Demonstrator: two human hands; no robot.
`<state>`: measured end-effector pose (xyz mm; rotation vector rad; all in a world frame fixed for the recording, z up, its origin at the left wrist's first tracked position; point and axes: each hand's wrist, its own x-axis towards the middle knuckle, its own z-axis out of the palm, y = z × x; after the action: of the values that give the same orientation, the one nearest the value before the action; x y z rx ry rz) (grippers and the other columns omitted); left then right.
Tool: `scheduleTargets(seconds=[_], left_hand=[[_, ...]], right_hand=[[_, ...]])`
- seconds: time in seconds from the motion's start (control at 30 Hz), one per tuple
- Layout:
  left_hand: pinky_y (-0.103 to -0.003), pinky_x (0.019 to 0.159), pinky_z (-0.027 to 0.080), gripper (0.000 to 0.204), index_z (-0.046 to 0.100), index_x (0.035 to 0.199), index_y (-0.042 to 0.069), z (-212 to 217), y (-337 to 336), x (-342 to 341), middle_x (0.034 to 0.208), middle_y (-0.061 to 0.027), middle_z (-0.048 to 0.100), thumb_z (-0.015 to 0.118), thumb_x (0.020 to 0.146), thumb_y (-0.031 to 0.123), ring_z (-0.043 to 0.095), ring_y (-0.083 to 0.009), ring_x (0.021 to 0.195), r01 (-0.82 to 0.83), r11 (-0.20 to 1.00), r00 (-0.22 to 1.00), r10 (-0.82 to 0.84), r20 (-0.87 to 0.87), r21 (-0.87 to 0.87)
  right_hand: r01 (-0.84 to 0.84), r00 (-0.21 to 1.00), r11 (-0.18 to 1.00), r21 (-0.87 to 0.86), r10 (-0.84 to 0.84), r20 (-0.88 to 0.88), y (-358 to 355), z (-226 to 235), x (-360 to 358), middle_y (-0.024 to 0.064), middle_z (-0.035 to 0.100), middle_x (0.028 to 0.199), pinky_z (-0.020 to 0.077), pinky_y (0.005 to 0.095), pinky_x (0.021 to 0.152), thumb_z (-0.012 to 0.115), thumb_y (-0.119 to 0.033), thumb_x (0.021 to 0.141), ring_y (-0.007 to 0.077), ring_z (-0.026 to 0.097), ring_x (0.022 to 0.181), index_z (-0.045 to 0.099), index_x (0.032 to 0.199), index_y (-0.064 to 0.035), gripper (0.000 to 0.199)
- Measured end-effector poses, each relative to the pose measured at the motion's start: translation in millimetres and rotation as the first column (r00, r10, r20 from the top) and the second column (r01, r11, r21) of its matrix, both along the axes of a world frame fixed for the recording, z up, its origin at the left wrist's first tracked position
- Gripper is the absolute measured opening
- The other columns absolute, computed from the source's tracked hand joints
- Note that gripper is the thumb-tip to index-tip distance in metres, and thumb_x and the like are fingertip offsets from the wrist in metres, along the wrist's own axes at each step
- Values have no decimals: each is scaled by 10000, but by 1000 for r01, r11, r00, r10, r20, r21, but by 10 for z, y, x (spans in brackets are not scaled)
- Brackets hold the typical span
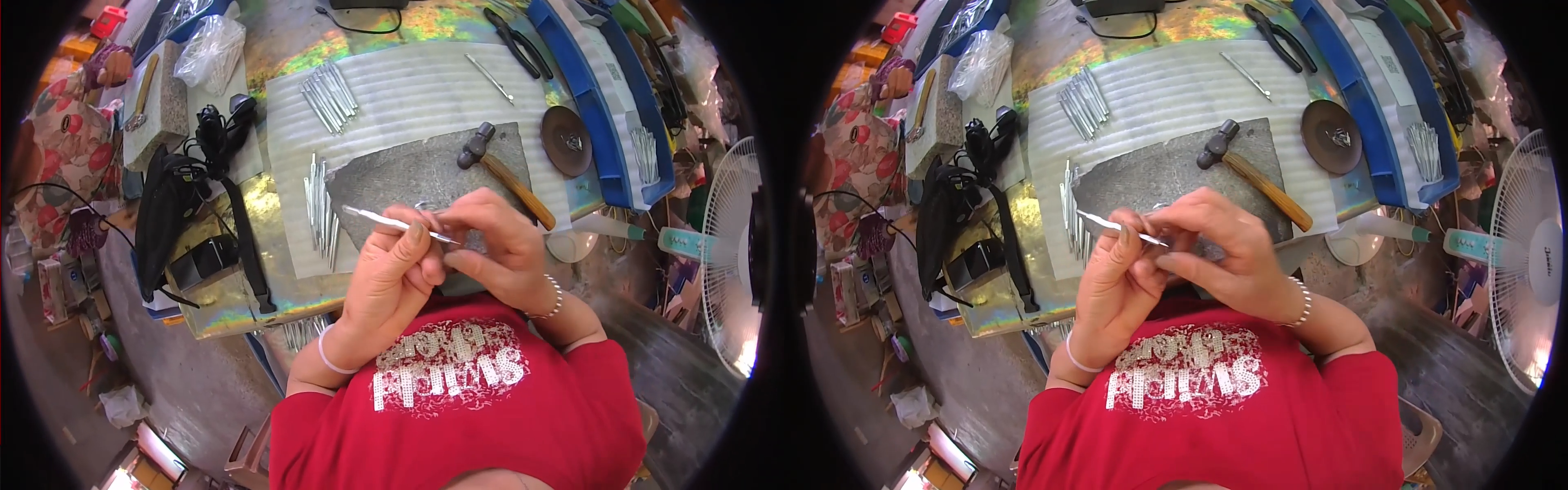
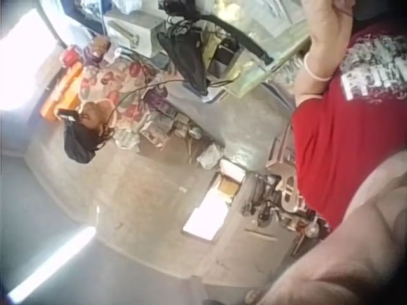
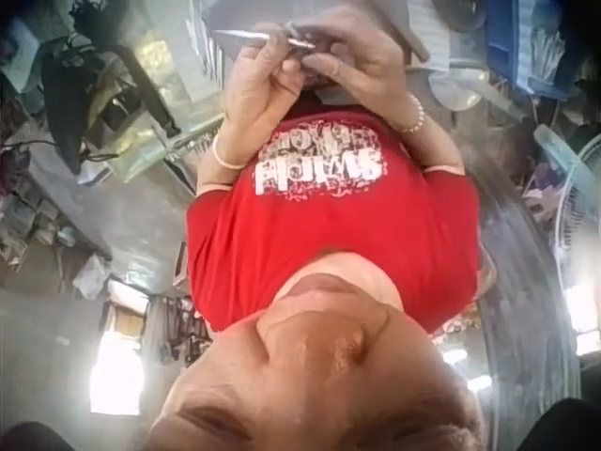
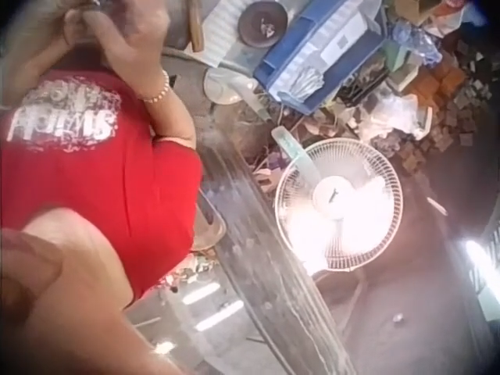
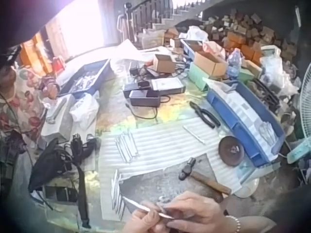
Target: Shaping small silver-colored metal bars using a hammer on a metal anvil block.
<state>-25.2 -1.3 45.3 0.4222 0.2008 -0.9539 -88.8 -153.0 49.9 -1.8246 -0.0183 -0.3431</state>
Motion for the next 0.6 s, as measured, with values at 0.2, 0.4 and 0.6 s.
scheduleTargets(seconds=[0.2,0.4,0.6], left_hand=[[-254,617,482,114,521,1002,91,-130,13,-112,955,-56,571,556,920,162,568,-132,718,56,996,996,-61,-70,-76],[-333,716,548,139,550,1006,-1,-224,219,-71,1007,-126,589,524,916,101,624,-185,785,36,996,996,-42,82,79],[-205,623,478,145,566,974,-26,-36,406,-87,810,-73,660,623,842,-15,608,-87,719,111,865,782,-380,495,489]], right_hand=[[68,994,972,227,-86,67,109,-186,-4,53,577,860,442,210,596,686,-14,785,88,554,720,638,965,-10,186],[76,994,828,555,-23,-102,34,-106,-19,3,545,797,431,192,592,621,4,840,43,532,712,605,897,15,60],[-15,927,748,663,260,-272,53,17,11,8,558,789,445,177,601,603,-9,858,50,556,715,583,882,21,44]])
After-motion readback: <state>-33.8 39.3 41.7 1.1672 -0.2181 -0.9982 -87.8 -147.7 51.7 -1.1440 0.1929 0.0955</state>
